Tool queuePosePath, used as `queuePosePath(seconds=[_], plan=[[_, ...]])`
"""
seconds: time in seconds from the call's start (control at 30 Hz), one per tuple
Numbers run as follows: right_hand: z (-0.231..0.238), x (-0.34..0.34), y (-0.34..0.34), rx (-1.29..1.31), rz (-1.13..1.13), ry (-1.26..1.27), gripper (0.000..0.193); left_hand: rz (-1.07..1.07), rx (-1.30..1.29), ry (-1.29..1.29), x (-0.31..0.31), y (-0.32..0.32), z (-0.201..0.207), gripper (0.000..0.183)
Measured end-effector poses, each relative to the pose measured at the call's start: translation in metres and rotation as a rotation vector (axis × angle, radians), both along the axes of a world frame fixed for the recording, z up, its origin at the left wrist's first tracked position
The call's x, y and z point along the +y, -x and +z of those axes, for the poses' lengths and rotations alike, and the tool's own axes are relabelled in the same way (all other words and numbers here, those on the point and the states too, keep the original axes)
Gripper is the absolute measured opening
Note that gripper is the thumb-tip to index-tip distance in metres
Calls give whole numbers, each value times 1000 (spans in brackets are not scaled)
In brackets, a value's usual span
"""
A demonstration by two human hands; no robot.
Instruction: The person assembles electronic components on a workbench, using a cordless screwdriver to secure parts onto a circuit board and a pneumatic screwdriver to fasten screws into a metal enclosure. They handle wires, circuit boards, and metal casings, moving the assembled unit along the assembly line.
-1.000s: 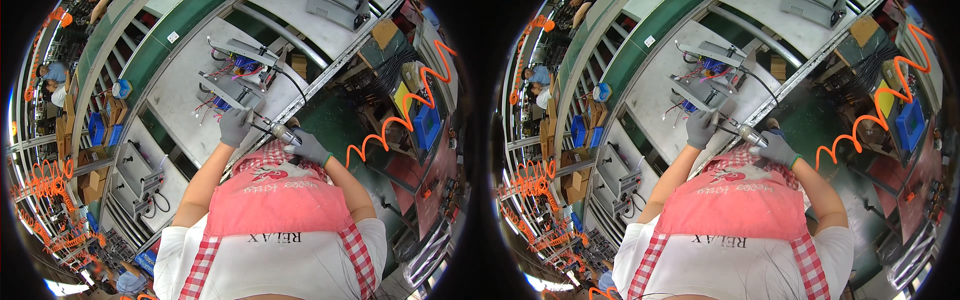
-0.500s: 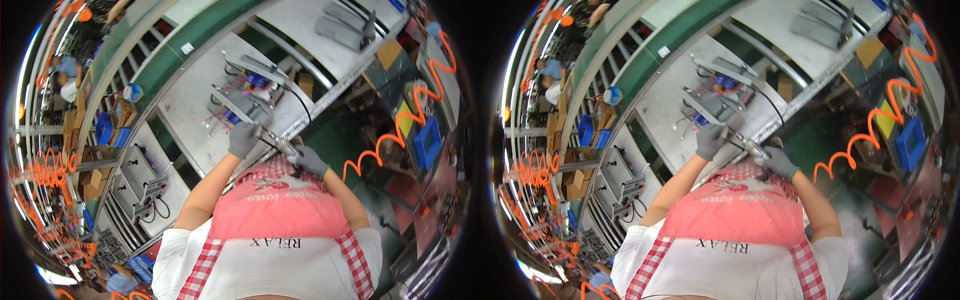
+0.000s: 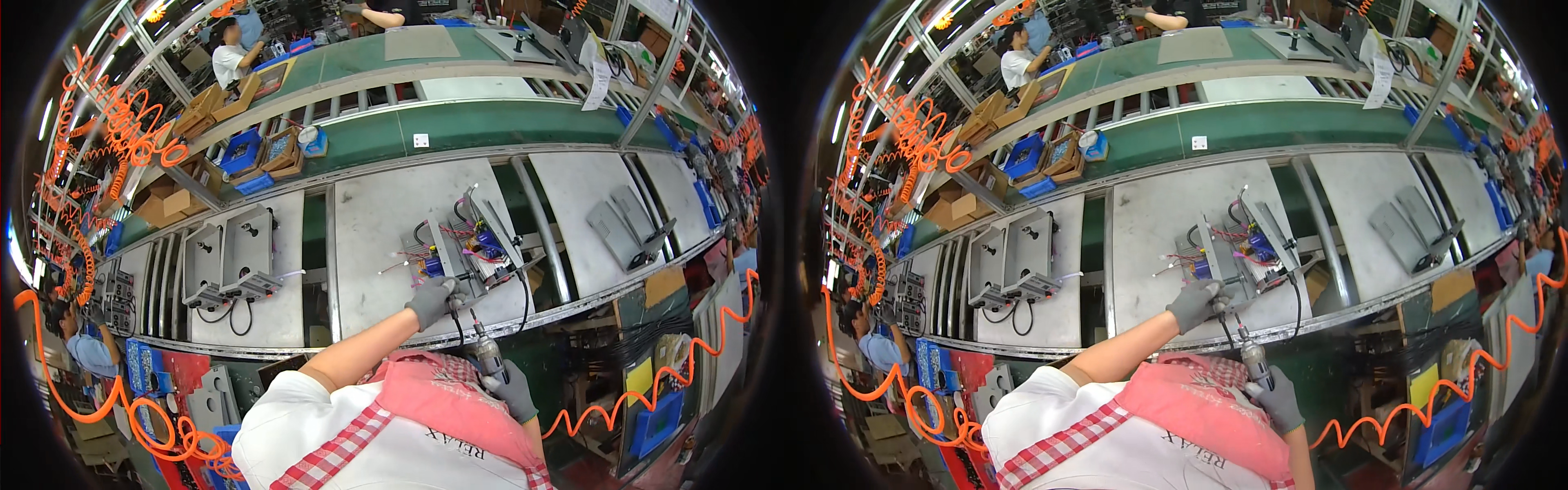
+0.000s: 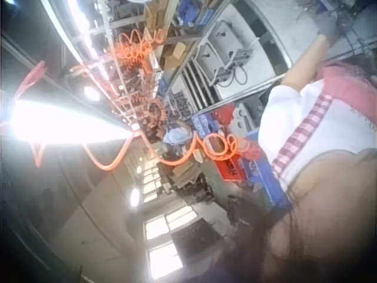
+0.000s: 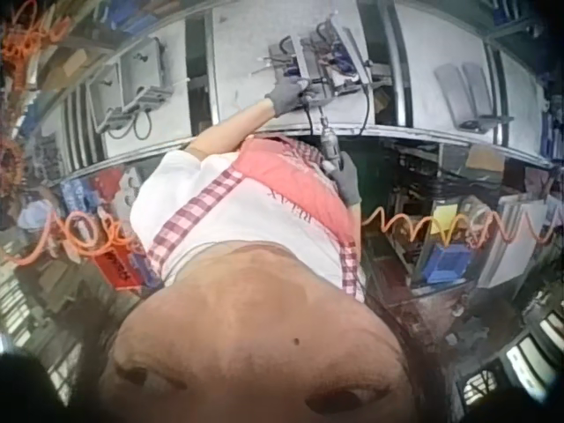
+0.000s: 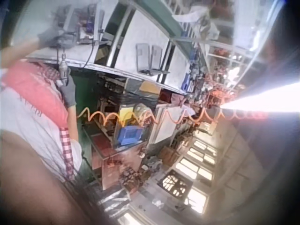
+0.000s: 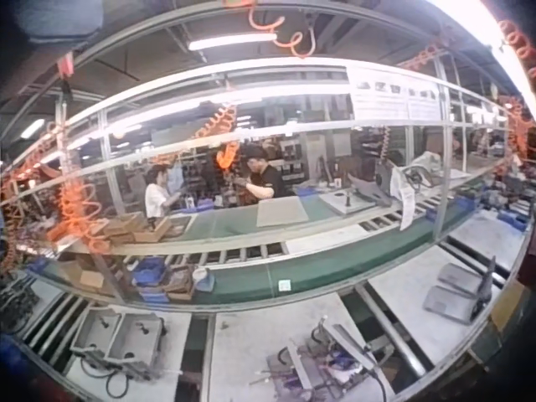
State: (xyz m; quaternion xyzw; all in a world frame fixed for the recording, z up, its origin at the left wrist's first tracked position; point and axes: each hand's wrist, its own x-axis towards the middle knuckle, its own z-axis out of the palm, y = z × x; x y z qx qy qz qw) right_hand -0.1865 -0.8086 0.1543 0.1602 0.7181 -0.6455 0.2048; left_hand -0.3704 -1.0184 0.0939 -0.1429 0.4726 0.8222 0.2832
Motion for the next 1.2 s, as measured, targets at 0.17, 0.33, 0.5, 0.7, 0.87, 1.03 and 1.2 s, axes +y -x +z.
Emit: queuePosePath(seconds=[0.17, 0.33, 0.5, 0.7, 0.87, 1.03, 1.2], plan=[[10, 13, 14, 75, 21, 85, 34, -123, 10, 160, 10, -9, 20, 35], [12, 37, 31, 79, 73, 68, 34, -134, 102, 228, 28, -8, 17, 35], [6, 66, 46, 59, 122, 79, 35, -20, 160, 12, 53, -5, 19, 20], [-2, 93, 65, 117, 192, 35, 38, 31, 108, 293, 78, 0, 27, 27], [-12, 112, 79, 144, 274, -63, 45, -34, 253, 393, 94, 5, 22, 33], [-19, 131, 89, 149, 313, -20, 48, -5, 401, 536, 112, 10, 17, 36], [-14, 147, 97, 93, 320, 230, 57, -138, 562, 604, 118, 18, 22, 35]])
